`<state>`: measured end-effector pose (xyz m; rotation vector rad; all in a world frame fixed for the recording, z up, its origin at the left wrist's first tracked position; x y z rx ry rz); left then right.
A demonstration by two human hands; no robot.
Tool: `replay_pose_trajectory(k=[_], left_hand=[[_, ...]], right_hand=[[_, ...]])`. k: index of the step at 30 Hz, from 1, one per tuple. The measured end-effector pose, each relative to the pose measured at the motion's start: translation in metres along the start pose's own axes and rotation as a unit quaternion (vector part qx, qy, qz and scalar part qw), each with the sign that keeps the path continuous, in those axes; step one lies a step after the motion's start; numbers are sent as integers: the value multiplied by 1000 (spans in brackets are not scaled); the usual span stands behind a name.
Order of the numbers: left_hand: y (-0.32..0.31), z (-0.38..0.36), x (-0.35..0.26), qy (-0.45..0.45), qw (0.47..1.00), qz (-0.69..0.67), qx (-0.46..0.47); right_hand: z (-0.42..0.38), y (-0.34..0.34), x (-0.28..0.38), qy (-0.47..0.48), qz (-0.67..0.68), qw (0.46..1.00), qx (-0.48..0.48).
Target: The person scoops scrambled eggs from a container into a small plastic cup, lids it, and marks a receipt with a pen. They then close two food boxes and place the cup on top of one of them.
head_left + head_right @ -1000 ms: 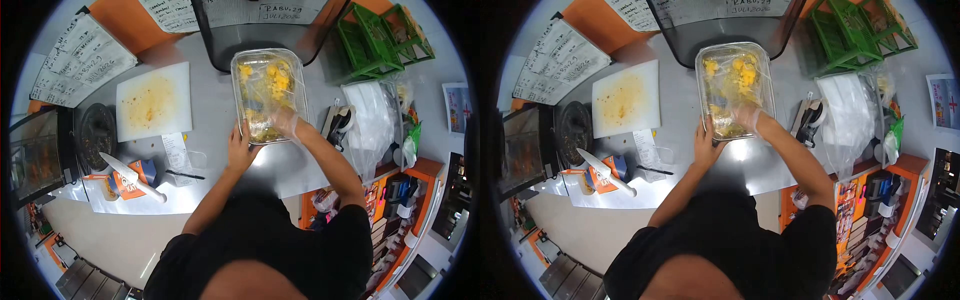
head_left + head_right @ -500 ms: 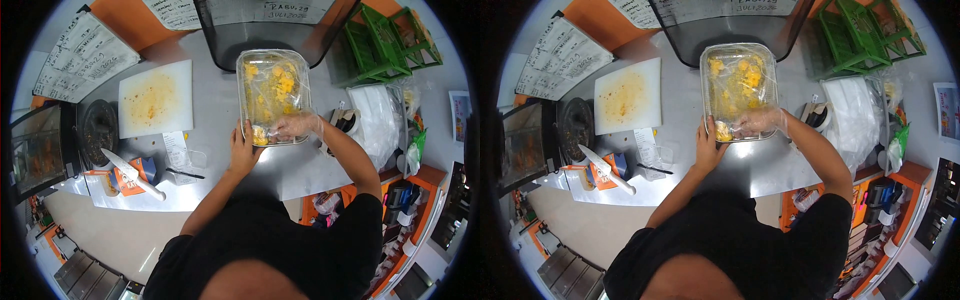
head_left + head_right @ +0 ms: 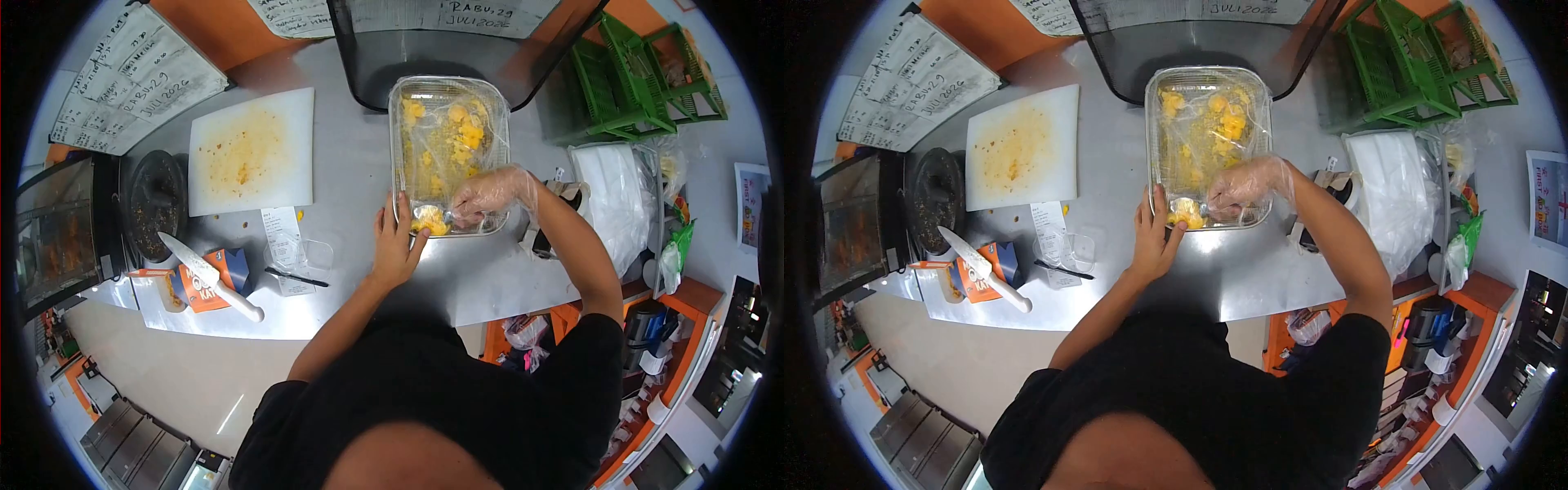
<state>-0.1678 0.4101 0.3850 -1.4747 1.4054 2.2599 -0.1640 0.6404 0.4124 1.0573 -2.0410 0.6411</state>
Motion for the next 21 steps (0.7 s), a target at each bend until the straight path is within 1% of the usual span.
replay_pose_trajectory(k=[1, 2, 3, 4, 6, 7, 8, 9, 10, 12, 13, 15, 16, 18, 21], left_hand=[[0, 1, 3, -1, 1000, -2, -2], [-2, 2, 6, -1, 1000, 0, -7], [-5, 1, 11, 0, 1000, -1, 2], [-3, 3, 9, 3, 1000, -2, 12], [2, 0, 2, 16, 1000, -5, 1], [3, 4, -4, 22, 1000, -11, -10], [0, 5, -8, 23, 1000, -12, -11], [-3, 7, -11, 42, 999, 2, -32], [-4, 10, -13, 62, 997, 16, -53], [-4, 13, -15, 59, 997, 24, -50], [-4, 14, -16, 58, 997, 36, -45], [-15, 11, -4, 55, 997, 38, -40], [-14, 13, -2, 53, 997, 41, -36], [-11, 14, 3, 52, 998, 36, -29], [-10, 12, 1, 54, 998, 18, -28]], right_hand=[[0, 3, -1, -1, -5, 1000, -1], [0, 3, -3, 0, 27, 1000, 9], [1, 3, -6, 1, 60, 998, 21], [2, 3, -9, 3, 57, 998, 25], [2, 1, -12, 71, 144, 987, -8], [4, -1, -15, 70, 142, 987, -8], [7, -4, -19, 64, 156, 985, -30], [7, -5, -23, 57, 169, 982, -53], [5, -10, -22, 55, 168, 983, -54], [-2, -14, -18, 76, 171, 978, -90], [-4, -12, -20, 75, 172, 978, -92], [-5, -8, -21, 75, 82, 992, -66], [-5, -7, -17, 77, 81, 992, -67], [-6, -7, -9, 66, 61, 995, -37], [-9, -7, -14, 44, 81, 995, -34]])
Point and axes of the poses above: each hand's wrist, its own z-axis towards the middle knuckle, its own y-axis out of the back of the hand, x = y × z, the point moved 4 cm from there along z, towards the middle knuckle, and after that the axes turned 1 degree about x, right-handed, at the moved point
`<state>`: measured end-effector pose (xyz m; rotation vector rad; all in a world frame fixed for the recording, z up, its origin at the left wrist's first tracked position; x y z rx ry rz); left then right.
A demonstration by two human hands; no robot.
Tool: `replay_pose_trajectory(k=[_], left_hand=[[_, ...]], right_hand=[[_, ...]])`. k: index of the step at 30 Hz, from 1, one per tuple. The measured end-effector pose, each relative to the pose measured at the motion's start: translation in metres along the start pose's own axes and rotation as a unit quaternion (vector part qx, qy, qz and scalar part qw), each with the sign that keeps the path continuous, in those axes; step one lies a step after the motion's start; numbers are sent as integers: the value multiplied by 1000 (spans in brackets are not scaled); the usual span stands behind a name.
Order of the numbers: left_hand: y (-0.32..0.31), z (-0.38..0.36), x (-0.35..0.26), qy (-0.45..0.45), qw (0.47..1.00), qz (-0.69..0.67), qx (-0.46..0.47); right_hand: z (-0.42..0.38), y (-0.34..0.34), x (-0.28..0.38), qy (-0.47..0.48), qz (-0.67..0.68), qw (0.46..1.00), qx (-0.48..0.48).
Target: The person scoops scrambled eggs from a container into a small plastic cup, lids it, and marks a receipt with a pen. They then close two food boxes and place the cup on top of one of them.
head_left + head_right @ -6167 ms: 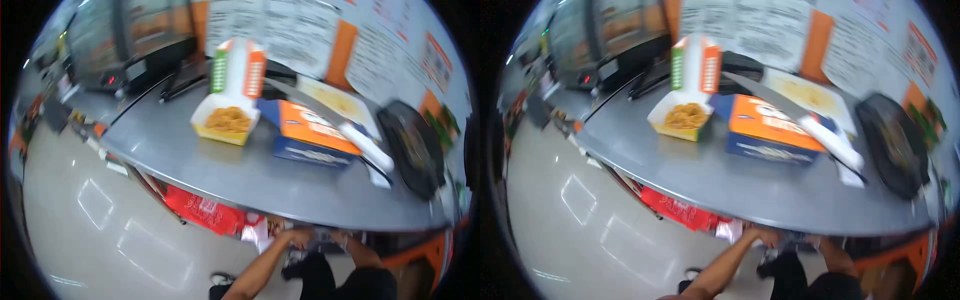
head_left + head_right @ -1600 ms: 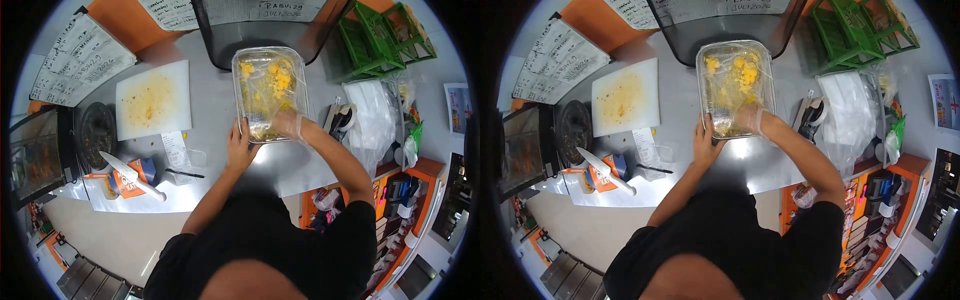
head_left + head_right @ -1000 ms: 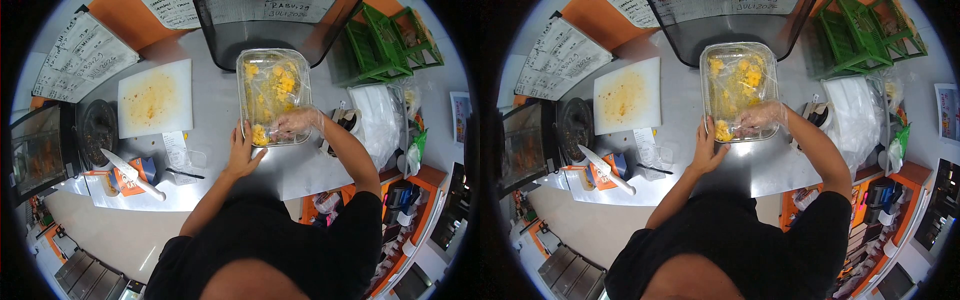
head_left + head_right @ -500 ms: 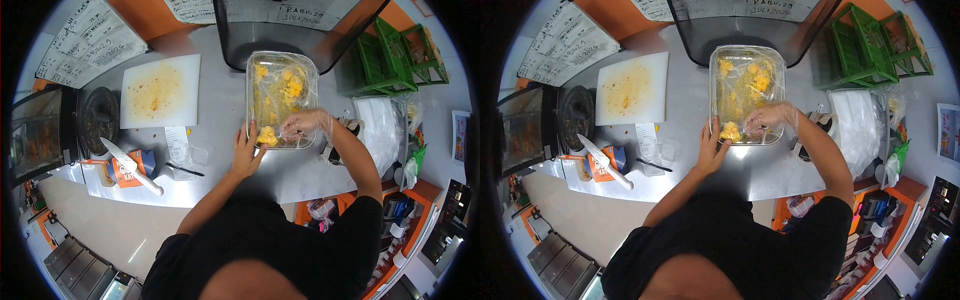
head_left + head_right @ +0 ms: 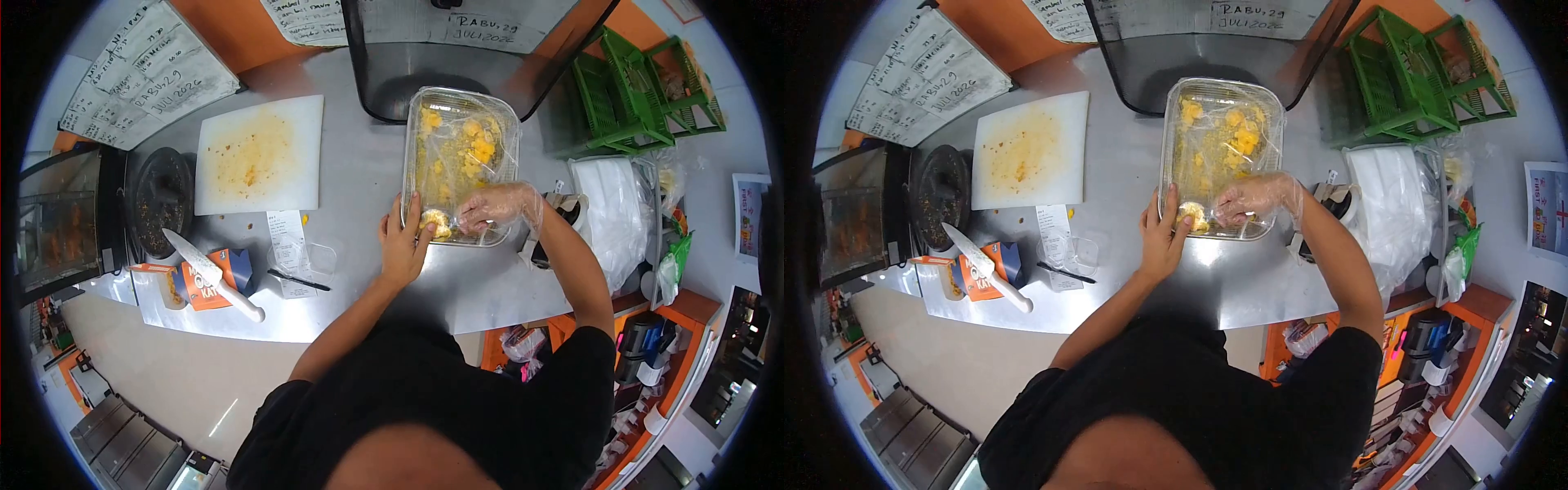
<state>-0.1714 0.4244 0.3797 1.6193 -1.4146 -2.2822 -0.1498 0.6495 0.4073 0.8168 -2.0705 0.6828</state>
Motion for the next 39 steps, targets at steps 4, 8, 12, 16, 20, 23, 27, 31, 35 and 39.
replay_pose_trajectory(k=[4, 8, 12, 16, 20, 23, 27, 31, 35, 39], left_hand=[[-1, 1, 0, -1, 1000, 13, -9], [3, 2, -4, 1, 1000, 11, -15], [8, 1, -7, -7, 1000, 6, -19], [25, -5, -16, -47, 998, -6, -47], [93, -43, -17, -74, 994, -78, -15], [142, -77, 4, -73, 993, 45, -85], [165, -112, 46, 80, 974, 158, -139], [146, -122, 82, 129, 980, 65, -137], [132, -121, 98, 114, 976, 8, -183], [135, -119, 93, 89, 975, 26, -202]], right_hand=[[-17, -1, 12, 31, -21, 999, -18], [-47, -6, 13, -16, 31, 994, -103], [-69, -14, 5, -8, 89, 977, -194], [-89, -37, 5, -23, 200, 937, -286], [-86, -55, -2, 15, 210, 915, -344], [-88, -53, -10, 32, 250, 875, -414], [-90, -63, 7, 74, 283, 847, -445], [-42, -104, 65, 68, 284, 850, -438], [61, -137, 76, 109, 152, 915, -356], [149, -174, 108, 129, -118, 874, -454]])
Point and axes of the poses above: each hand's wrist, its own z-axis towards the middle knuckle, its own y-axis out of the back of the hand, x = y × z, the point moved 4 cm from there along z, towards the middle knuckle, and after that the axes turned 1 degree about x, right-handed, at the moved point
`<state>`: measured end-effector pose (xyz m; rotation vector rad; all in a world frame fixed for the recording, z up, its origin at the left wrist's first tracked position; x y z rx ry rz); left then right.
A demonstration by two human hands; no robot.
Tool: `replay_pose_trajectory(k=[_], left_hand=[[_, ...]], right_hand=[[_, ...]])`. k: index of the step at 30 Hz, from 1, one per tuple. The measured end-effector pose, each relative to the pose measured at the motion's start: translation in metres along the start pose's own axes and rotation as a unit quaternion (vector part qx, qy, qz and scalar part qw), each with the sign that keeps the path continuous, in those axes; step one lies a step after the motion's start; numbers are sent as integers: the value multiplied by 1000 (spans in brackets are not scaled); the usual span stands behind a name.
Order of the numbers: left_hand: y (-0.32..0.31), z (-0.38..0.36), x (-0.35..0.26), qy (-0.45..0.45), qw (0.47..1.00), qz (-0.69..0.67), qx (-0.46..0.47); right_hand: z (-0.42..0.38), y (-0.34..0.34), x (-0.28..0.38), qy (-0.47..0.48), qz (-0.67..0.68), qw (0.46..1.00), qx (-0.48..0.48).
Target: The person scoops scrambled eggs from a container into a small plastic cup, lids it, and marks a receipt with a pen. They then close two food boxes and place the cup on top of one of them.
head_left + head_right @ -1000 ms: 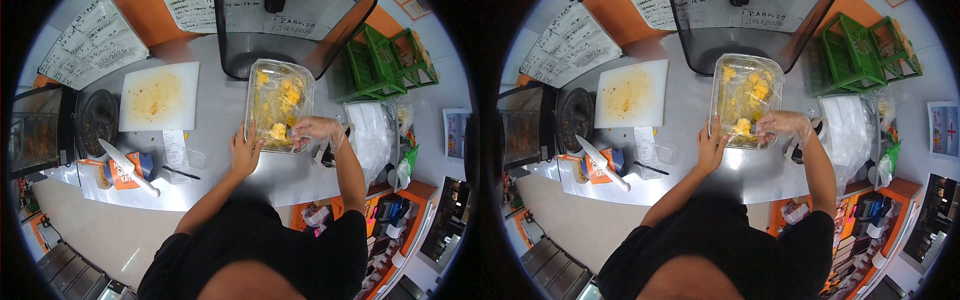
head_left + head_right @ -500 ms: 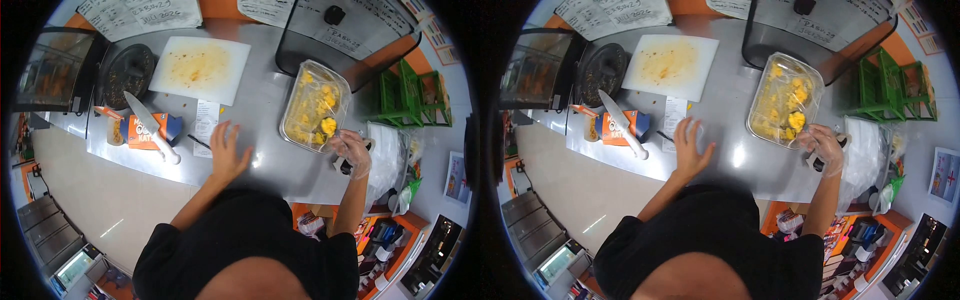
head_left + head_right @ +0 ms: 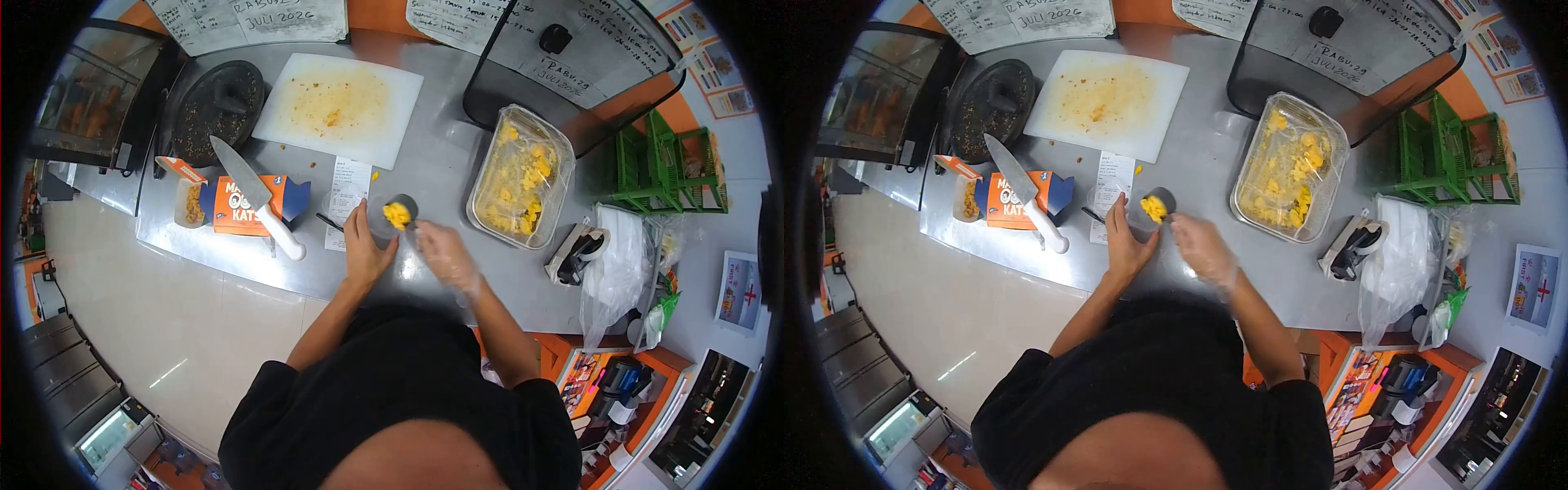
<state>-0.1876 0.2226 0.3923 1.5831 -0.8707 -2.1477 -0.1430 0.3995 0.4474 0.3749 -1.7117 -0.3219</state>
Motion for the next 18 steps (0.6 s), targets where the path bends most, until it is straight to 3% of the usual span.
replay_pose_trajectory(k=[1, 3, 4, 13, 17, 18], left_hand=[[1, 0, -1, -8, 1000, 2, -3], [1, 1, -2, -8, 1000, -8, -8], [0, 2, -1, -7, 1000, -19, -14], [-7, 1, 10, 5, 999, -48, -5], [-8, 1, 13, -1, 999, -40, -3], [-7, 0, 14, 5, 999, -49, 2]], right_hand=[[3, -19, -8, 0, 0, 1000, 0], [2, -48, -12, 195, -284, 936, -68], [0, -58, -12, 165, -330, 929, -27], [-3, -51, 4, 146, -339, 921, -127], [-12, -40, 16, 128, -307, 936, -119], [-17, -46, 15, 113, -317, 938, -79]])
Point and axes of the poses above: each hand's wrist, its own z-axis towards the middle knuckle, its own y-axis out of the back of the hand, x = y × z, the point moved 4 cm from there along z, towards the middle knuckle, and after that the axes turned 1 degree about x, right-handed, at the moved point
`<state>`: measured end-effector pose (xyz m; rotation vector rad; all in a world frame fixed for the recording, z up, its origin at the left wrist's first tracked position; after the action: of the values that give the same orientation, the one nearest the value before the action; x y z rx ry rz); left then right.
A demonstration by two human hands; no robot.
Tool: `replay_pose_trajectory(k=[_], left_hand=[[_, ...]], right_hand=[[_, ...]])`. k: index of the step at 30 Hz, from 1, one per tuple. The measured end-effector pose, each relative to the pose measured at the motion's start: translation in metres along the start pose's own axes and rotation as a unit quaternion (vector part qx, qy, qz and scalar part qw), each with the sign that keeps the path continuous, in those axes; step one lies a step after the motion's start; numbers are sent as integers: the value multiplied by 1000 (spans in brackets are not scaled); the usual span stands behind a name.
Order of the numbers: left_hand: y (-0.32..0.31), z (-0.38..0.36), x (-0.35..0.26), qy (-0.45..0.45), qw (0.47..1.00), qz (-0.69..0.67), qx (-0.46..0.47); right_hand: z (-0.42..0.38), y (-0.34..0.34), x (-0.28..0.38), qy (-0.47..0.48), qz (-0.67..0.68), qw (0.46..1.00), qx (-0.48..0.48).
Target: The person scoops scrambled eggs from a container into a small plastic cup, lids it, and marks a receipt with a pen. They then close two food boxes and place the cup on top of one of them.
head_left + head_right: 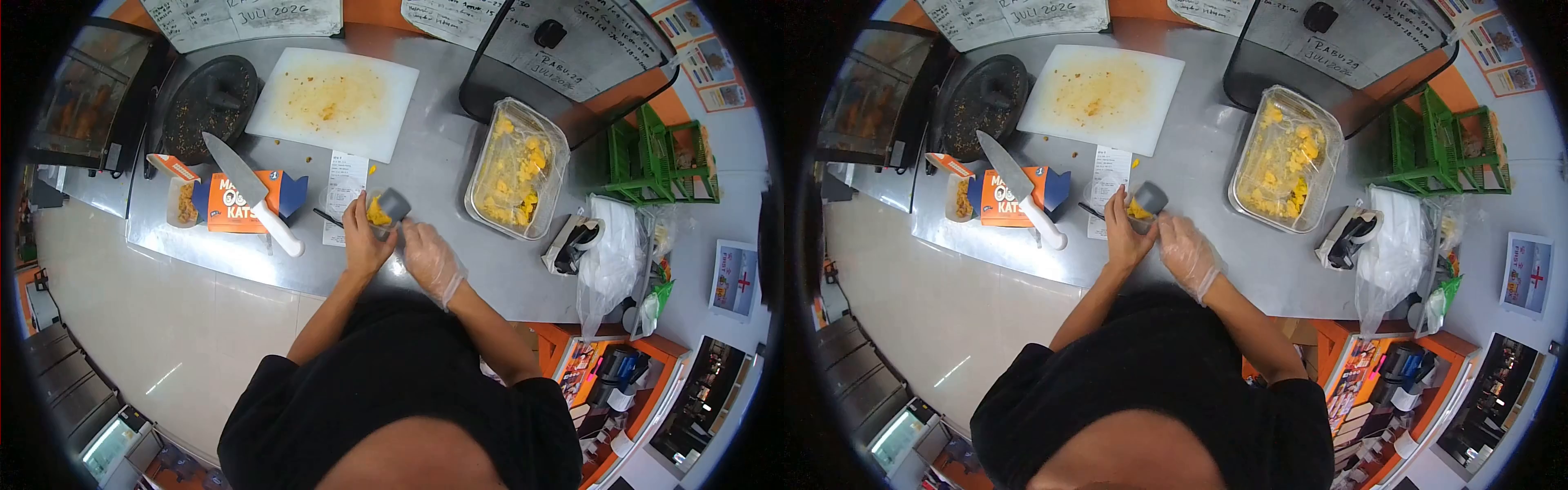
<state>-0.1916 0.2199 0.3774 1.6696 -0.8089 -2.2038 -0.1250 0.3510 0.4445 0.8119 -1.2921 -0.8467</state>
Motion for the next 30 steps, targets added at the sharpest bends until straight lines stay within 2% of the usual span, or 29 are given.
replay_pose_trajectory(k=[1, 5, 7, 8, 10, 11, 12, 13, 15, 16, 17, 18, 19, 21, 23, 25, 27, 30], left_hand=[[0, 0, 0, 5, 1000, -10, 4], [-3, 3, -3, -2, 1000, -14, 0], [0, 0, -2, 4, 1000, -4, 3], [0, -2, 0, 5, 1000, -4, 8], [-3, -2, 0, -6, 1000, 14, -7], [-1, -3, -6, -9, 1000, 10, 1], [7, -3, -19, -18, 998, 67, -7], [12, -2, -32, -31, 992, 120, -15], [9, -3, -47, -65, 993, 98, -13], [5, -5, -54, -96, 991, 92, -17], [0, -4, -60, -127, 988, 88, -26], [-13, -2, -65, -151, 988, 15, 4], [-21, 4, -75, -158, 987, 9, 6], [-47, 19, -102, -197, 969, -37, 145], [-76, 38, -118, -235, 956, -15, 177], [-103, 49, -123, -272, 940, 7, 206], [-132, 50, -114, -308, 919, 99, 223], [-139, 47, -109, -305, 924, 60, 223]], right_hand=[[-3, -5, 2, -1, -5, 999, 42], [0, -10, -1, 26, -8, 998, 59], [-1, 12, -7, -13, 55, 995, -78], [-3, 28, -9, -17, 56, 995, -77], [-13, 73, -33, -102, 107, 980, -131], [-27, 86, -50, -98, 62, 977, -181], [-42, 98, -67, -94, 11, 968, -231], [-54, 110, -81, -105, -1, 966, -236], [-83, 130, -115, -291, 27, 937, -191], [-89, 139, -122, -294, -56, 938, -174], [-93, 143, -132, -303, -64, 933, -181], [-95, 140, -141, -286, -122, 942, -125], [-94, 138, -147, -265, -176, 946, -68], [-80, 134, -143, -243, -190, 950, -51], [-63, 116, -160, -262, -200, 943, 43], [-44, 106, -183, -289, -219, 931, 52], [-29, 99, -196, -316, -237, 916, 67], [-2, 91, -223, -367, -228, 902, 6]])
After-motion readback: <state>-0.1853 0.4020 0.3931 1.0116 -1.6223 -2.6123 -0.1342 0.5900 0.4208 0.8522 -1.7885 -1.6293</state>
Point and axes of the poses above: each hand's wrist, its own z-axis towards the middle knuckle, its own y-axis out of the back of the hand, x = y × z, the point moved 4 cm from there along z, towards the middle knuckle, and after that the axes turned 1 degree about x, right-handed, at the moved point
